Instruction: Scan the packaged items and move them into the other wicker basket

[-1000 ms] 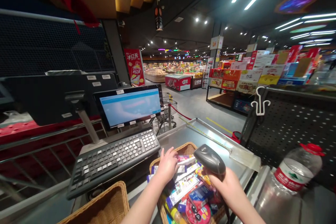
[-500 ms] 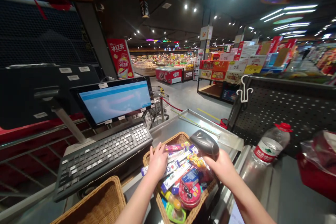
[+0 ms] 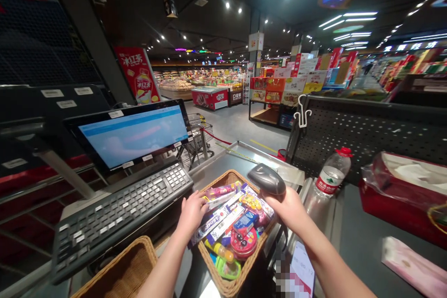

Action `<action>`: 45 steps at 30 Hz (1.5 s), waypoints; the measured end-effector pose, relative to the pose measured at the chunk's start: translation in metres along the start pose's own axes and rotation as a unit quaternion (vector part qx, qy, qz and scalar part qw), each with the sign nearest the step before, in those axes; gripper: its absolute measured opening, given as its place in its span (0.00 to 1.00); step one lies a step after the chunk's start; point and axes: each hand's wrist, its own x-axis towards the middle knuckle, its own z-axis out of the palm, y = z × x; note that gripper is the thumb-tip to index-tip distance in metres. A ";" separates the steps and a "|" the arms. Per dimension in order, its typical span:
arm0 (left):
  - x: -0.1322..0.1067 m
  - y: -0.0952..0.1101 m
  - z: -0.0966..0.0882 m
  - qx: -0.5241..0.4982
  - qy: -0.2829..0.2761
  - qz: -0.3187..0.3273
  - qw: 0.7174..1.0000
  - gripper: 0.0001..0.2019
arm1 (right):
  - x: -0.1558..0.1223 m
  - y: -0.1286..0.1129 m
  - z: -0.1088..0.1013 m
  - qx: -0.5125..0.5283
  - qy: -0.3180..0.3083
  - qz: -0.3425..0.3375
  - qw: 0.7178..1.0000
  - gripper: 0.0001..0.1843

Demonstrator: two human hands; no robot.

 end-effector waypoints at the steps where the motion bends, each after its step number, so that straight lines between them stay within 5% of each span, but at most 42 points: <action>1: 0.000 -0.001 -0.001 -0.010 0.001 0.000 1.000 0.12 | -0.001 -0.002 0.002 -0.001 -0.001 0.000 1.000 0.14; 14: -0.033 -0.030 -0.041 -0.080 0.101 -0.004 0.992 0.17 | -0.027 -0.031 0.089 -0.054 -0.107 -0.059 0.991 0.03; 21: -0.055 -0.048 -0.055 -0.114 0.121 -0.023 0.986 0.17 | -0.034 -0.031 0.119 -0.082 -0.164 -0.074 0.980 0.04; 30: -0.080 -0.063 -0.059 -0.050 0.087 -0.099 0.990 0.17 | -0.045 -0.024 0.142 -0.105 -0.211 -0.076 0.969 0.07; 45: -0.082 -0.070 -0.052 -0.059 0.097 -0.110 0.987 0.17 | -0.047 -0.019 0.149 -0.106 -0.219 -0.085 0.966 0.07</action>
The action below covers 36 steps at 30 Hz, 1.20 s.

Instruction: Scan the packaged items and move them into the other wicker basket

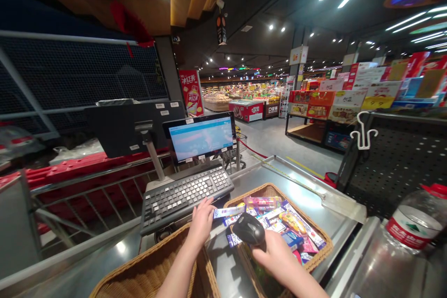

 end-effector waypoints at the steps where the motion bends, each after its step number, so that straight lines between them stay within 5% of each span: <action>1: 0.000 0.001 0.000 -0.001 0.000 0.000 1.000 0.17 | 0.000 0.000 0.000 0.000 0.001 0.001 1.000 0.07; 9: -0.006 0.004 -0.008 -0.015 0.012 0.005 1.000 0.17 | -0.002 -0.005 -0.004 0.028 0.000 -0.001 1.000 0.07; 15: -0.026 0.001 -0.041 -0.032 0.053 0.035 0.997 0.16 | -0.004 -0.018 -0.008 0.056 -0.004 -0.017 0.998 0.05; 26: -0.100 -0.035 -0.099 -0.108 0.117 -0.003 0.987 0.18 | -0.009 -0.048 0.002 0.093 -0.076 -0.061 0.991 0.04; 36: -0.164 -0.081 -0.105 -0.141 0.142 -0.075 0.977 0.19 | -0.003 -0.070 0.028 0.083 -0.120 -0.099 0.984 0.05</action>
